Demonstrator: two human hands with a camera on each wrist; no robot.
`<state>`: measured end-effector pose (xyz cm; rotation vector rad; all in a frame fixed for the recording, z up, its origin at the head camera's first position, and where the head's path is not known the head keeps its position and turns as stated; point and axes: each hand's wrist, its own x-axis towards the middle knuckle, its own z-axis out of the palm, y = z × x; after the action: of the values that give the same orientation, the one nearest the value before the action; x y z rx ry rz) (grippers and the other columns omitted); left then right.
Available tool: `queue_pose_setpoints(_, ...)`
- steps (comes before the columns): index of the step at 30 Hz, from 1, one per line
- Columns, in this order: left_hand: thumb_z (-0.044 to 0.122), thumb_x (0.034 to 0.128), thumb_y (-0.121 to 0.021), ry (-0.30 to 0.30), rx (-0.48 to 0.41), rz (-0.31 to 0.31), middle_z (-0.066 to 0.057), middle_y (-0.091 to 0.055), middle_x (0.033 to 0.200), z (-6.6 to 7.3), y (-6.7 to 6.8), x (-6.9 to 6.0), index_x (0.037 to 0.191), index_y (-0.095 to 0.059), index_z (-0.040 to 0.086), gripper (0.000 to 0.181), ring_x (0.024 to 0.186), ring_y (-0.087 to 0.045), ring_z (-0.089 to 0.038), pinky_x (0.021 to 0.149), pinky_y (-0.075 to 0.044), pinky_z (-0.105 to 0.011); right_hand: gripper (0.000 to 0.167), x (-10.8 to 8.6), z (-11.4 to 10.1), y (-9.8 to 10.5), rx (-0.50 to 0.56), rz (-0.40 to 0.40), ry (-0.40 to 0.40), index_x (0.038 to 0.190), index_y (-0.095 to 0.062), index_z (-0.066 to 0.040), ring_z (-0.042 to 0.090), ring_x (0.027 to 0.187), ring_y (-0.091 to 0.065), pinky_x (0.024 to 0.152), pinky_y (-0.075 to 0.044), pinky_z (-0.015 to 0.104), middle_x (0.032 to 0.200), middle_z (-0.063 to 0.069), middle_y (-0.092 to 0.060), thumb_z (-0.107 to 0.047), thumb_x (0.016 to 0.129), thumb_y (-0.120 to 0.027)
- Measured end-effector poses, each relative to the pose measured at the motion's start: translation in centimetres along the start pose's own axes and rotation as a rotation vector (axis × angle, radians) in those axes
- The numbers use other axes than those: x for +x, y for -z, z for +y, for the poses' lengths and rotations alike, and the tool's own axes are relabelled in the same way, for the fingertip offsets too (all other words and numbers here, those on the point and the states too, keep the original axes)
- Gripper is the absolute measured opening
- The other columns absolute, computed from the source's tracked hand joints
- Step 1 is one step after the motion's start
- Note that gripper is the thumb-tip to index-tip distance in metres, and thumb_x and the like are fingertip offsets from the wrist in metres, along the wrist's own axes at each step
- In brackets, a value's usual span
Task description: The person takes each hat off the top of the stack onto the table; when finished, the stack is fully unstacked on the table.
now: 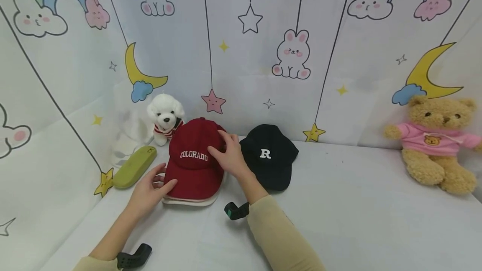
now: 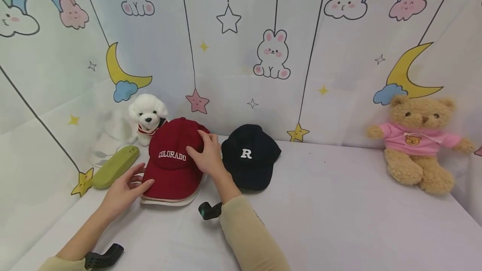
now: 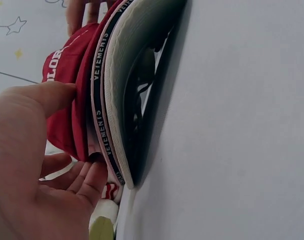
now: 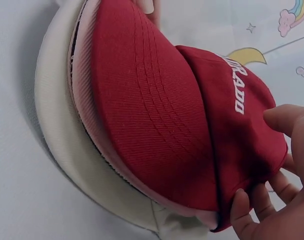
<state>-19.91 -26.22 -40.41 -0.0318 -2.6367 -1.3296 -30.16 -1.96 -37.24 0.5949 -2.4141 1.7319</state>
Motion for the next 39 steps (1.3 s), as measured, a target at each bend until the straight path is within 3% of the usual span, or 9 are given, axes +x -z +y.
queue_pose_setpoints(8,0.026,0.0946,-0.073,0.026,-0.042,0.015,-0.025,-0.053,0.137,0.7,-0.3,-0.2,0.151,-0.037,-0.005,0.074,0.112,-0.058,-0.034,0.081,-0.048,-0.014,0.060,-0.1,-0.7,0.3,-0.029,0.031,0.106,0.150,-0.045,-0.010,0.027,0.114,-0.052,0.091,-0.054,0.039,0.133,0.013,-0.043,-0.018,0.095,-0.066)
queue_pose_setpoints(21,0.019,0.0929,-0.076,-0.035,-0.127,0.100,-0.019,-0.059,0.120,1.9,-0.7,-0.6,0.148,-0.044,-0.001,0.067,0.094,-0.058,-0.013,0.075,-0.049,-0.014,0.057,-0.4,-2.8,1.4,-0.040,0.069,0.251,0.149,-0.046,-0.010,0.023,0.109,-0.052,0.091,-0.052,0.034,0.132,0.011,-0.045,-0.014,0.095,-0.066)
queue_pose_setpoints(31,0.014,0.0907,-0.077,-0.083,-0.129,0.142,-0.019,-0.061,0.118,3.4,-1.2,-0.3,0.145,-0.048,-0.003,0.064,0.090,-0.058,-0.009,0.076,-0.047,-0.011,0.057,-0.7,-4.1,2.8,-0.008,0.077,0.265,0.149,-0.046,-0.008,0.024,0.107,-0.053,0.089,-0.053,0.035,0.132,0.013,-0.045,-0.014,0.095,-0.066)
queue_pose_setpoints(39,0.016,0.0908,-0.078,-0.096,-0.155,0.119,-0.019,-0.060,0.119,5.4,-2.4,0.3,0.146,-0.048,-0.002,0.065,0.092,-0.059,-0.015,0.077,-0.046,-0.011,0.058,-0.4,-4.0,5.3,-0.057,0.094,0.283,0.149,-0.046,-0.008,0.025,0.104,-0.055,0.087,-0.053,0.038,0.132,0.014,-0.045,-0.016,0.095,-0.067)
